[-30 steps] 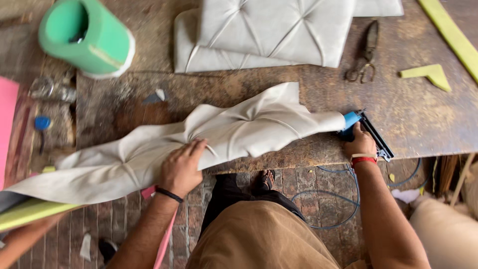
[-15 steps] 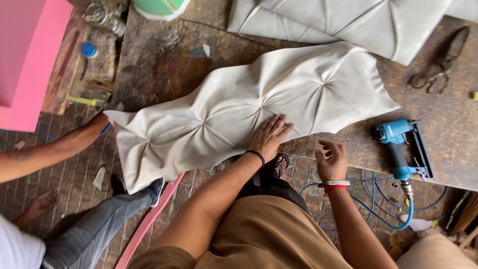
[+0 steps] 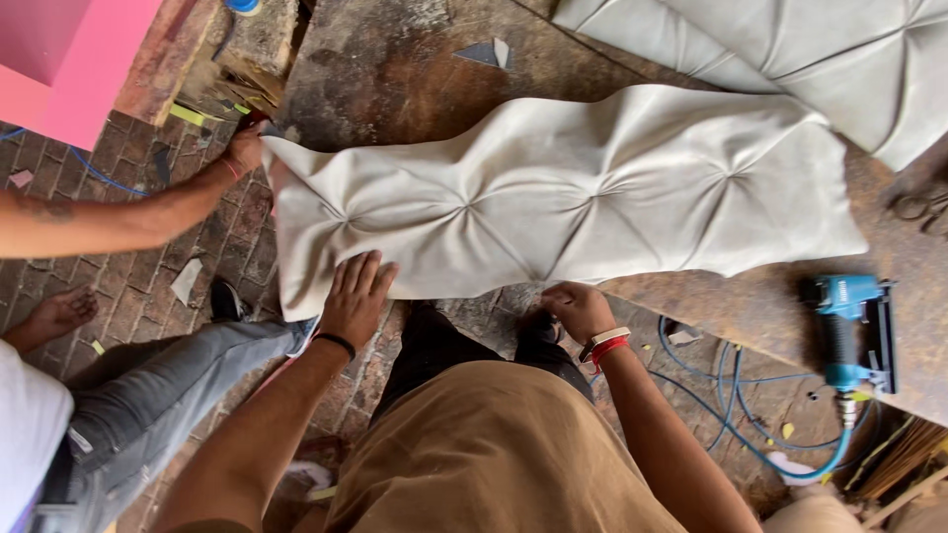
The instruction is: The person staples a gray fabric cover onto a yellow foam cushion using a pneumatic staple gun, then flips the cushion and staples a white tufted fabric cover onto the opposite side. The person repeatedly flips the cushion, pulls the fabric taut, and secures it with staples.
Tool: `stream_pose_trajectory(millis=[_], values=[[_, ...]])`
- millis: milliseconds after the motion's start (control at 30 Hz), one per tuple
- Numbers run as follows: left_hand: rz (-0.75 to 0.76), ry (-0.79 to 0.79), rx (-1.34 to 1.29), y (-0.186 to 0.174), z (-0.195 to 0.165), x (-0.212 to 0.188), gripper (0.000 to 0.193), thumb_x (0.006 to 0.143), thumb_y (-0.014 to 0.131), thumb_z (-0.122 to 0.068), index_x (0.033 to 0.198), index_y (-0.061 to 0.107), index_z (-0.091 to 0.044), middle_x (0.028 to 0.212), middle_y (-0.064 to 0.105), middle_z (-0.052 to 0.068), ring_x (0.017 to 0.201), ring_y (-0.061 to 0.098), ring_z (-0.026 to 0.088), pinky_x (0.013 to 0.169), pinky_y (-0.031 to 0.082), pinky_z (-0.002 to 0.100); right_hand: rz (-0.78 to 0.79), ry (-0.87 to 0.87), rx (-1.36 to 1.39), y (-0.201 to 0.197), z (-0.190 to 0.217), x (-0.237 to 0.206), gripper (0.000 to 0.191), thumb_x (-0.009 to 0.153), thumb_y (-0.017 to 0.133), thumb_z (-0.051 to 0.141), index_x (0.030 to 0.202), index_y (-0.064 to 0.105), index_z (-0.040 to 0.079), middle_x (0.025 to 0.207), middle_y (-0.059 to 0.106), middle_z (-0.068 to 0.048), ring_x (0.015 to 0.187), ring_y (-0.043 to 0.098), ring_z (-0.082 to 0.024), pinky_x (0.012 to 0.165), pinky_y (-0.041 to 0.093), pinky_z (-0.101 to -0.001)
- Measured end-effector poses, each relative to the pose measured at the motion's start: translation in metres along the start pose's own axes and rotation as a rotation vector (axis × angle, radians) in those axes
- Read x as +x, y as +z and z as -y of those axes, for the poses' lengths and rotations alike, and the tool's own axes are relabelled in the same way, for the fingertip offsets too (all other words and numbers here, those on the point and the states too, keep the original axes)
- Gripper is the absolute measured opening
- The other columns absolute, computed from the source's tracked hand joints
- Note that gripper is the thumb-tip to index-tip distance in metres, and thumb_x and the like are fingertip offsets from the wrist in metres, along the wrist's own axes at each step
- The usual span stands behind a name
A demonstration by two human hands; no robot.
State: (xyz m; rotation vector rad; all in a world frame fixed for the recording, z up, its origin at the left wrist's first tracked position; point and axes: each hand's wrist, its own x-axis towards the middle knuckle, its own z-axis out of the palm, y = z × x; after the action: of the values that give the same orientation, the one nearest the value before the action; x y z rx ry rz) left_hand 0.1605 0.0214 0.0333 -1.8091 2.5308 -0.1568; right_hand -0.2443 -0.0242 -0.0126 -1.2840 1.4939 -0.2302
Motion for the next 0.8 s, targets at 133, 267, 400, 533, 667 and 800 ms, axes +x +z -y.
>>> stream_pose_trajectory(millis=[133,267,400,533,667,800], values=[[-0.031,0.002,-0.369,0.018,0.043,-0.01,0.034,0.087,0.061,0.0,0.117,0.069,-0.013,0.119,0.069,0.011,0.118,0.061,0.031,0.105,0.046,0.049,0.215,0.068,0.157,0.074,0.017,0.009,0.034,0.093,0.069,0.026,0.109,0.077,-0.004,0.093,0.081,-0.013,0.08,0.075,-0.017,0.078,0.06,-0.0308],[-0.151,0.136,-0.703,0.026,0.045,-0.001,0.028,0.082,0.06,0.001,0.104,0.073,-0.009,0.1,0.072,0.013,0.094,0.067,0.036,0.085,0.053,0.048,0.352,0.256,0.582,0.155,0.042,0.003,0.043,0.096,0.069,0.032,0.114,0.073,-0.007,0.092,0.075,-0.017,0.071,0.066,-0.021,0.066,0.056,-0.0405],[0.169,0.452,-0.788,0.009,0.054,0.002,0.027,0.082,0.064,0.0,0.102,0.077,-0.011,0.094,0.071,0.013,0.089,0.069,0.037,0.077,0.055,0.047,-0.217,0.056,0.964,0.223,0.08,-0.022,0.047,0.09,0.076,0.024,0.127,0.066,-0.003,0.107,0.072,-0.009,0.087,0.064,-0.018,0.076,0.055,-0.0365],[0.511,0.545,-0.798,0.0,0.058,0.031,0.021,0.083,0.071,-0.01,0.102,0.077,-0.014,0.097,0.075,0.01,0.09,0.072,0.03,0.08,0.058,0.041,-0.742,0.191,1.556,0.231,0.099,0.004,0.036,0.079,0.069,0.003,0.113,0.062,-0.008,0.103,0.073,-0.016,0.088,0.073,-0.026,0.079,0.062,-0.0386],[0.728,0.379,-0.983,0.014,0.043,0.094,0.021,0.091,0.072,-0.023,0.111,0.077,-0.02,0.107,0.077,0.004,0.091,0.074,0.019,0.081,0.059,0.031,-1.149,0.202,1.579,0.233,0.098,0.032,0.022,0.075,0.062,-0.007,0.097,0.058,-0.002,0.084,0.062,-0.009,0.07,0.059,-0.021,0.065,0.05,-0.0372],[0.336,0.61,-1.134,0.035,0.0,0.179,0.016,0.091,0.071,-0.014,0.105,0.078,-0.015,0.111,0.078,0.005,0.098,0.075,0.022,0.086,0.061,0.034,-1.248,0.311,1.617,0.246,0.108,0.047,0.01,0.081,0.061,0.005,0.086,0.055,-0.002,0.081,0.052,-0.006,0.066,0.047,-0.022,0.063,0.041,-0.0398]])
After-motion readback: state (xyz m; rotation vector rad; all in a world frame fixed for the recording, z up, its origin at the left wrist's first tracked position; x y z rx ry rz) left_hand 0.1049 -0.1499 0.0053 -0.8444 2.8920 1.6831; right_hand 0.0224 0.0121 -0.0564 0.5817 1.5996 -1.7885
